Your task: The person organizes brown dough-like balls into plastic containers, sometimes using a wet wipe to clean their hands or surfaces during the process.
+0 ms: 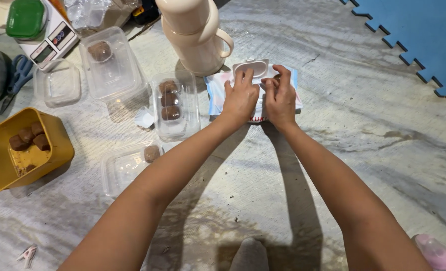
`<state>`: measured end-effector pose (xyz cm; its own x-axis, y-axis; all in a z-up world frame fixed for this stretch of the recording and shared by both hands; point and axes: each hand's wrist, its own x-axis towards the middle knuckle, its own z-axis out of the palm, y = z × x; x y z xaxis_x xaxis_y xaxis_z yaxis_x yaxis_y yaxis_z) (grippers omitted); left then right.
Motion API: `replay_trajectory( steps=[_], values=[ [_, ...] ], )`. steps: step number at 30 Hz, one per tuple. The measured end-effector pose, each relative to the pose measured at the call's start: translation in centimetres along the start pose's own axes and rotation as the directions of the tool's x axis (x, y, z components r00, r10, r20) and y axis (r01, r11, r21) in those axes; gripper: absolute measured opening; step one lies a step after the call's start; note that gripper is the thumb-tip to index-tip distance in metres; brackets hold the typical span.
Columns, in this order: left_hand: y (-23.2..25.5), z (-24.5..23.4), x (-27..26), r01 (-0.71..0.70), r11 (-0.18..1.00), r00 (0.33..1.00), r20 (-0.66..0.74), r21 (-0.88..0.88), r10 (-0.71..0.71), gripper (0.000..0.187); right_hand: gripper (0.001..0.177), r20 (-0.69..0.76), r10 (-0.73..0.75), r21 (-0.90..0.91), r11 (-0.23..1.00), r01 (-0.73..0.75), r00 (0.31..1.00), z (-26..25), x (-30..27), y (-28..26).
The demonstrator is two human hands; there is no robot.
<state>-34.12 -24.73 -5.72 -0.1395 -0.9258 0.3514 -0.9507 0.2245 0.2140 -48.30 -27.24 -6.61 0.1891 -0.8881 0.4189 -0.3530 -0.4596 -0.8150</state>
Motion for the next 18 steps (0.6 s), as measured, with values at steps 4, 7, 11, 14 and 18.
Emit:
replay_trajectory(
  steps=[4, 7, 11, 14, 18],
  values=[
    [0.6, 0.1, 0.0, 0.04, 0.998, 0.993, 0.107, 0.057, -0.046, 0.016, 0.034, 0.008, -0.033, -0.024, 0.999, 0.033, 0.999, -0.2, 0.0, -0.6],
    [0.5, 0.9, 0.9, 0.074, 0.997, 0.993, 0.097, -0.02, -0.072, 0.015, 0.035, 0.022, -0.071, -0.036, 0.997, 0.072, 0.997, -0.2, 0.0, -1.1],
    [-0.7, 1.8, 2.0, 0.053, 0.994, 0.991, 0.13, -0.092, -0.041, 0.015, 0.037, 0.026, -0.049, -0.061, 0.997, 0.05, 0.998, -0.6, 0.1, -1.3],
    [-2.0, 1.2, 1.5, 0.004, 0.993, 0.979, 0.203, -0.119, 0.02, 0.014, 0.038, 0.033, -0.042, -0.049, 0.998, 0.044, 0.999, -0.5, -0.1, -1.3],
    [-1.8, 0.4, 1.0, -0.013, 0.97, 0.992, 0.115, -0.241, 0.042, 0.023, 0.042, -0.011, 0.017, -0.048, 0.999, -0.017, 1.0, -0.1, 0.0, -0.9]
  ],
)
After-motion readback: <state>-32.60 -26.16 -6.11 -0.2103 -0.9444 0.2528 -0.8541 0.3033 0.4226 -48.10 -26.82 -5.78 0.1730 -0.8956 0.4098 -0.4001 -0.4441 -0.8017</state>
